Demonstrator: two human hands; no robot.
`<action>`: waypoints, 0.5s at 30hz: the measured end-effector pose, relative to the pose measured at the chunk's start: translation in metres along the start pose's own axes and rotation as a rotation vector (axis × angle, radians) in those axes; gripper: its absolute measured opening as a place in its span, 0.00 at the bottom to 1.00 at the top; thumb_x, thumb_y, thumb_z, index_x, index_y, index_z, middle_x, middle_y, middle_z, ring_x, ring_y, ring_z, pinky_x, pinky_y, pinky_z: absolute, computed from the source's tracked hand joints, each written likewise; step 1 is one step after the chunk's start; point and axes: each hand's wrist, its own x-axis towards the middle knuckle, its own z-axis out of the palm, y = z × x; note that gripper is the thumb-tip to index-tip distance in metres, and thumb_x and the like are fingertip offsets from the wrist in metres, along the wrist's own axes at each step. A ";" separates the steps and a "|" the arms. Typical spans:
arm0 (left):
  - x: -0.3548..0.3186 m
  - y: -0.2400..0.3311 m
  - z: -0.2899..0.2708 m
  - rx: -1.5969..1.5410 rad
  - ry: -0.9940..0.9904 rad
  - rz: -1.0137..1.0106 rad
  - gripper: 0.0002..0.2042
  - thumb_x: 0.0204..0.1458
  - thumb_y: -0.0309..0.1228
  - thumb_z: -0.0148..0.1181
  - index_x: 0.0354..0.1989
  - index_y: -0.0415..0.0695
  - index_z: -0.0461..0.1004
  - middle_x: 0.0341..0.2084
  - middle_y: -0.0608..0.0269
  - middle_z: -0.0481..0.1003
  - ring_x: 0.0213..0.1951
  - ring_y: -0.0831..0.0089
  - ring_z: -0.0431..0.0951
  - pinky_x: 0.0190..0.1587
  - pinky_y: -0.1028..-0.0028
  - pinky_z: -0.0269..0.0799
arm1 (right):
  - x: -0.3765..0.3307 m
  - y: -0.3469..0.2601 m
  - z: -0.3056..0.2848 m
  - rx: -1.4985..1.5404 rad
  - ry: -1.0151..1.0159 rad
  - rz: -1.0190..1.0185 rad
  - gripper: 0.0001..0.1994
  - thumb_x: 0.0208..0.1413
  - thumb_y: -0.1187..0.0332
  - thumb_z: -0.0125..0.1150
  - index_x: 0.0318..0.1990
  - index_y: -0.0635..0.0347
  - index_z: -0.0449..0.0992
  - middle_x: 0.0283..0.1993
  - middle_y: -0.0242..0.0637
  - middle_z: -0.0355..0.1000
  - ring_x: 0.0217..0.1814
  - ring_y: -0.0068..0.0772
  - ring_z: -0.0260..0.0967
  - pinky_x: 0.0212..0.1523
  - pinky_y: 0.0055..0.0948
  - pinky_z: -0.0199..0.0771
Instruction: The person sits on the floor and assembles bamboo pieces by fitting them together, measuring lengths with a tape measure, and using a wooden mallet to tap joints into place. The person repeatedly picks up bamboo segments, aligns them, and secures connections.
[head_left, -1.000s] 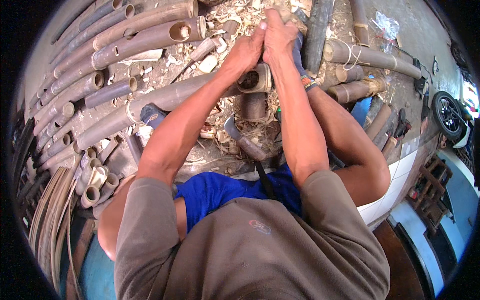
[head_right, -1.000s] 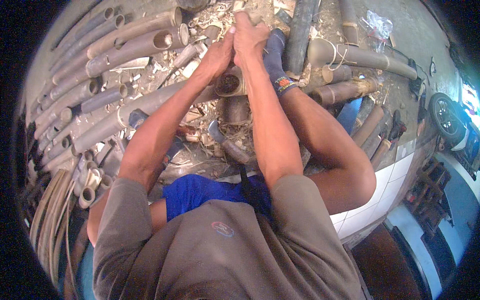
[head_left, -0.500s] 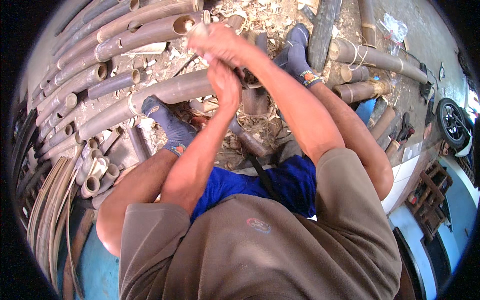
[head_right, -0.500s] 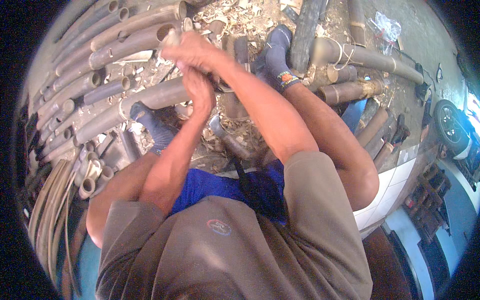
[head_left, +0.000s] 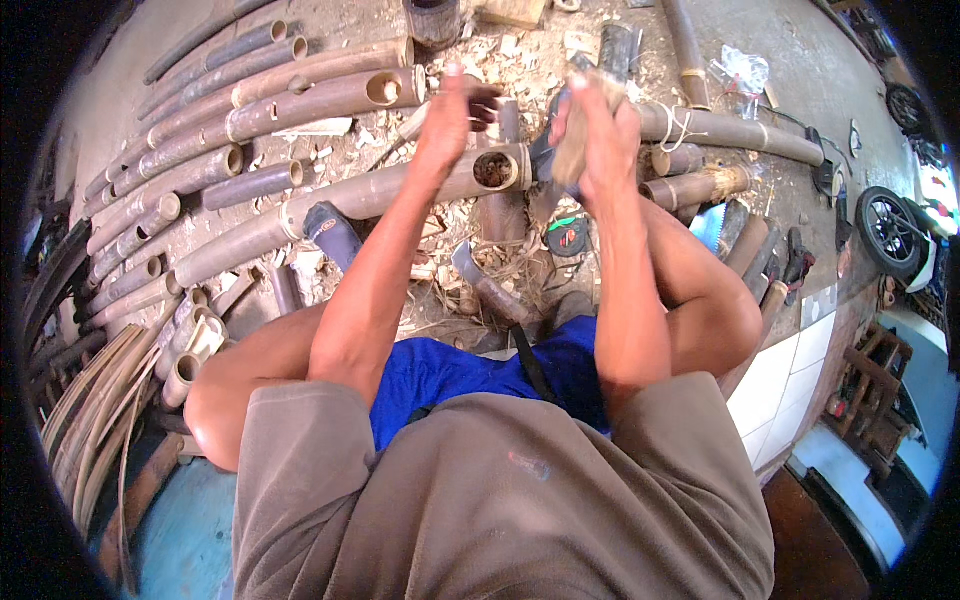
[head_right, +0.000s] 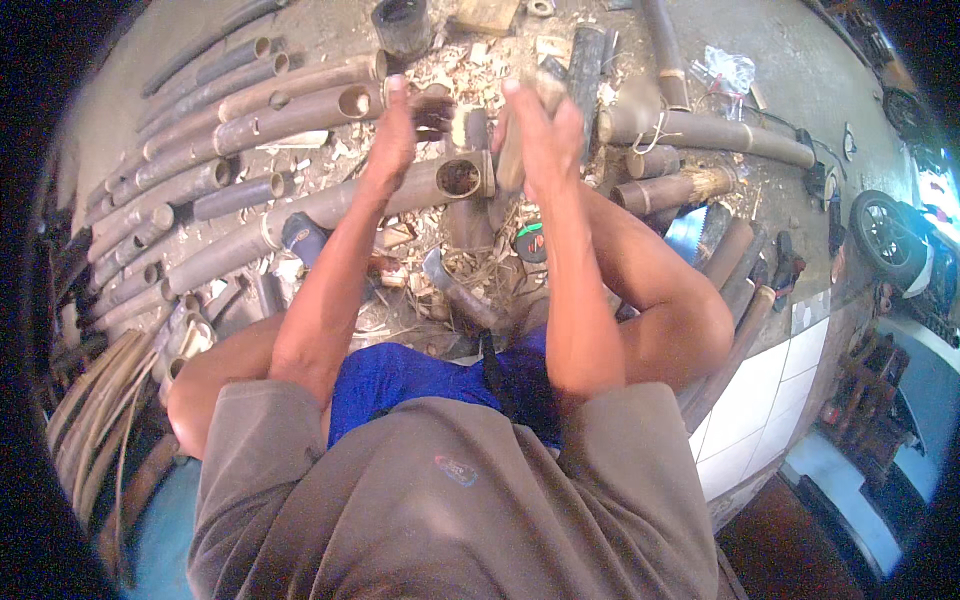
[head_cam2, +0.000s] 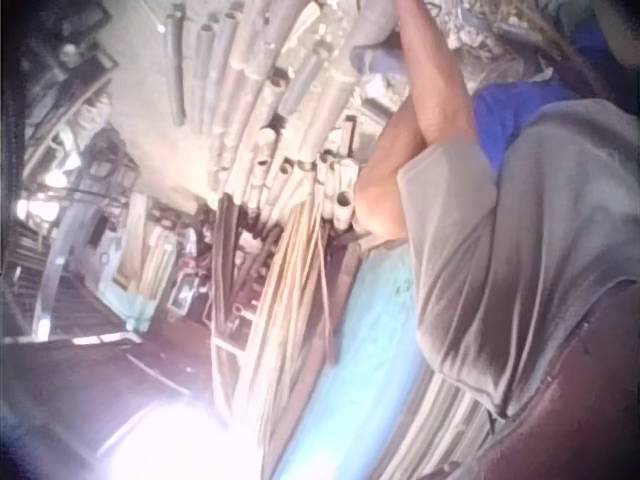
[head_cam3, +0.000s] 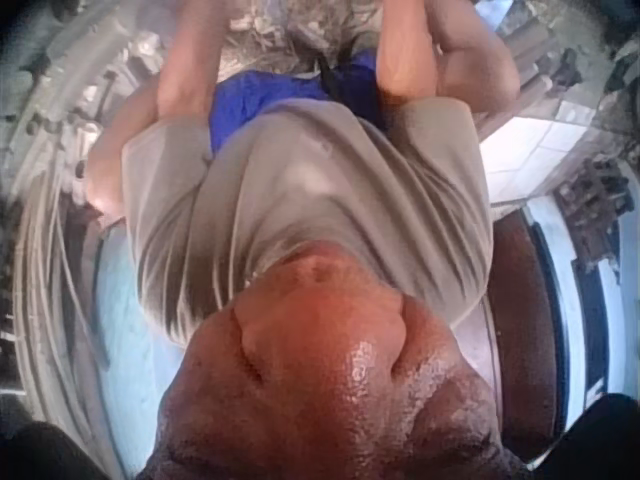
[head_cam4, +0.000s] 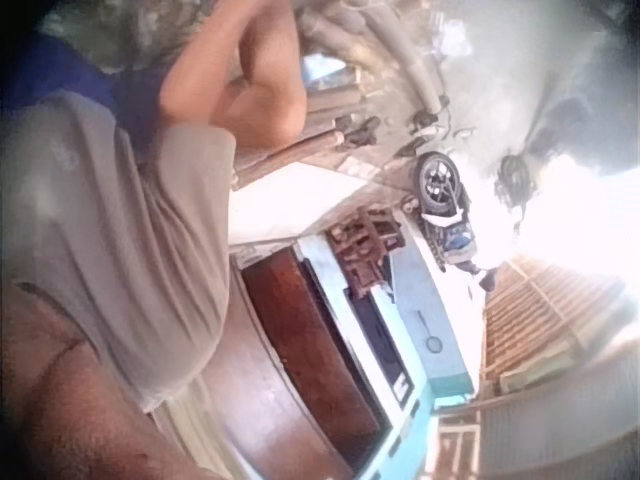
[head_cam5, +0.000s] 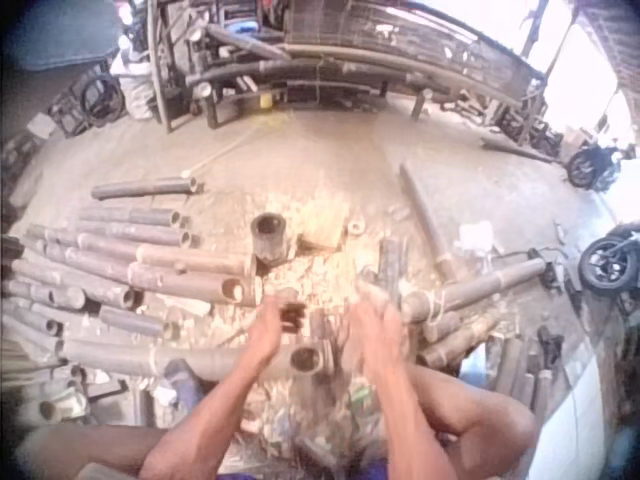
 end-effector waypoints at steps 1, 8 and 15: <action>-0.004 0.010 -0.006 -0.045 0.088 0.001 0.51 0.64 0.73 0.23 0.50 0.34 0.82 0.35 0.54 0.83 0.35 0.68 0.81 0.42 0.67 0.79 | -0.016 0.010 -0.011 -0.014 0.041 0.024 0.12 0.61 0.61 0.69 0.40 0.60 0.77 0.26 0.31 0.72 0.22 0.23 0.70 0.22 0.27 0.72; -0.090 0.071 -0.049 -0.407 0.545 0.079 0.36 0.70 0.61 0.40 0.44 0.34 0.79 0.31 0.56 0.81 0.33 0.69 0.81 0.38 0.70 0.79 | -0.124 0.119 0.014 -0.946 -0.271 0.047 0.26 0.56 0.53 0.70 0.52 0.65 0.76 0.43 0.55 0.81 0.46 0.51 0.81 0.49 0.47 0.79; -0.212 0.168 -0.097 -0.330 0.557 0.407 0.27 0.70 0.51 0.47 0.53 0.36 0.78 0.44 0.53 0.82 0.43 0.62 0.82 0.50 0.62 0.79 | -0.147 0.206 -0.001 -1.303 -0.565 0.236 0.37 0.52 0.43 0.68 0.60 0.64 0.72 0.53 0.59 0.79 0.59 0.59 0.77 0.59 0.53 0.76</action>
